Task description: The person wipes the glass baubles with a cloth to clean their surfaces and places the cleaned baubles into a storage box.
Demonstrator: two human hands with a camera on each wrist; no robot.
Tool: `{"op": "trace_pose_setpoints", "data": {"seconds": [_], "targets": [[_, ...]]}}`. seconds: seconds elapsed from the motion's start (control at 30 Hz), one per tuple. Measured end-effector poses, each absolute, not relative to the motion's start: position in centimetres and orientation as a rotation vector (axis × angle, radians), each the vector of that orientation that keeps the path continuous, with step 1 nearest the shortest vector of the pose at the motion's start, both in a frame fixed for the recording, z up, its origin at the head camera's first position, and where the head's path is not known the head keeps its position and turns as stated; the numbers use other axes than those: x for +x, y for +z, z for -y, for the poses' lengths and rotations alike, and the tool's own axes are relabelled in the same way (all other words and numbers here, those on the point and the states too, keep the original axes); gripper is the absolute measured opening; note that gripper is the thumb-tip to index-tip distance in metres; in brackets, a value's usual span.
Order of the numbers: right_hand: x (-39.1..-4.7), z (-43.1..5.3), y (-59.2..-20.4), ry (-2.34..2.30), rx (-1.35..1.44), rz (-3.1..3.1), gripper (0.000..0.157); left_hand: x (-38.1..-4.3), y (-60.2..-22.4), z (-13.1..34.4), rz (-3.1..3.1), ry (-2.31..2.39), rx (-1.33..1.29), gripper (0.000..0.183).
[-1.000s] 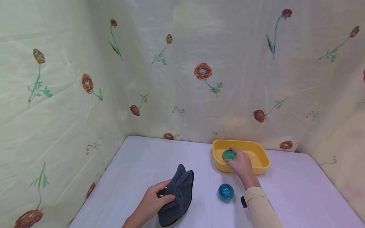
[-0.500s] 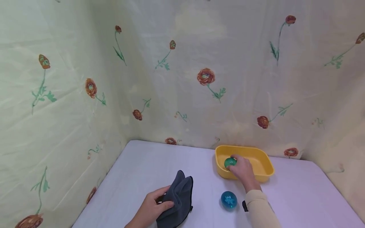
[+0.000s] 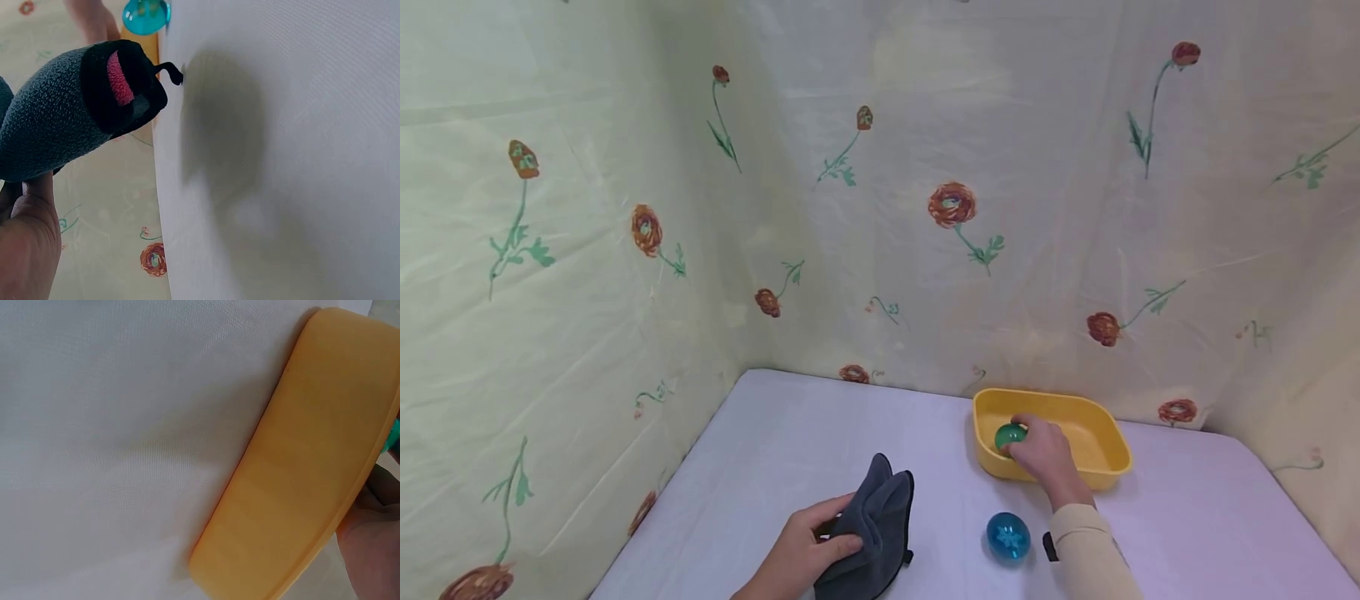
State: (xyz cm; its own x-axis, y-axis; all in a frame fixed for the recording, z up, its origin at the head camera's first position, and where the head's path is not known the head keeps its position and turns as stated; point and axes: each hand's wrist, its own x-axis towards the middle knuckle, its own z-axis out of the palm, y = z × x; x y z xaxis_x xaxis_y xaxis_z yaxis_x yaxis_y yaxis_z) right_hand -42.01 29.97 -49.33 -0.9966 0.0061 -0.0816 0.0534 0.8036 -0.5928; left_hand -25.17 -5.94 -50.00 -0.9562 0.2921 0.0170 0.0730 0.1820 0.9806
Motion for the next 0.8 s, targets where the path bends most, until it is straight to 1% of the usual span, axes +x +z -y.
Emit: {"op": "trace_pose_setpoints", "data": {"seconds": [0.2, 0.4, 0.8], "targets": [[-41.99, -29.96, -49.35, -0.916, 0.044, -2.911, 0.061, -25.22, -50.16, 6.0, -2.279, 1.872, 0.347, 0.056], [-41.79, -29.63, -49.67, -0.899, 0.043, -2.908, 0.057, -25.2, -50.3, 5.96, -2.251, 1.879, 0.346, 0.056], [-41.95, -29.38, -49.3, -0.914, 0.102, -2.863, 0.058, -25.33, -50.22, 5.86, -2.282, 1.883, 0.402, 0.052]]}}
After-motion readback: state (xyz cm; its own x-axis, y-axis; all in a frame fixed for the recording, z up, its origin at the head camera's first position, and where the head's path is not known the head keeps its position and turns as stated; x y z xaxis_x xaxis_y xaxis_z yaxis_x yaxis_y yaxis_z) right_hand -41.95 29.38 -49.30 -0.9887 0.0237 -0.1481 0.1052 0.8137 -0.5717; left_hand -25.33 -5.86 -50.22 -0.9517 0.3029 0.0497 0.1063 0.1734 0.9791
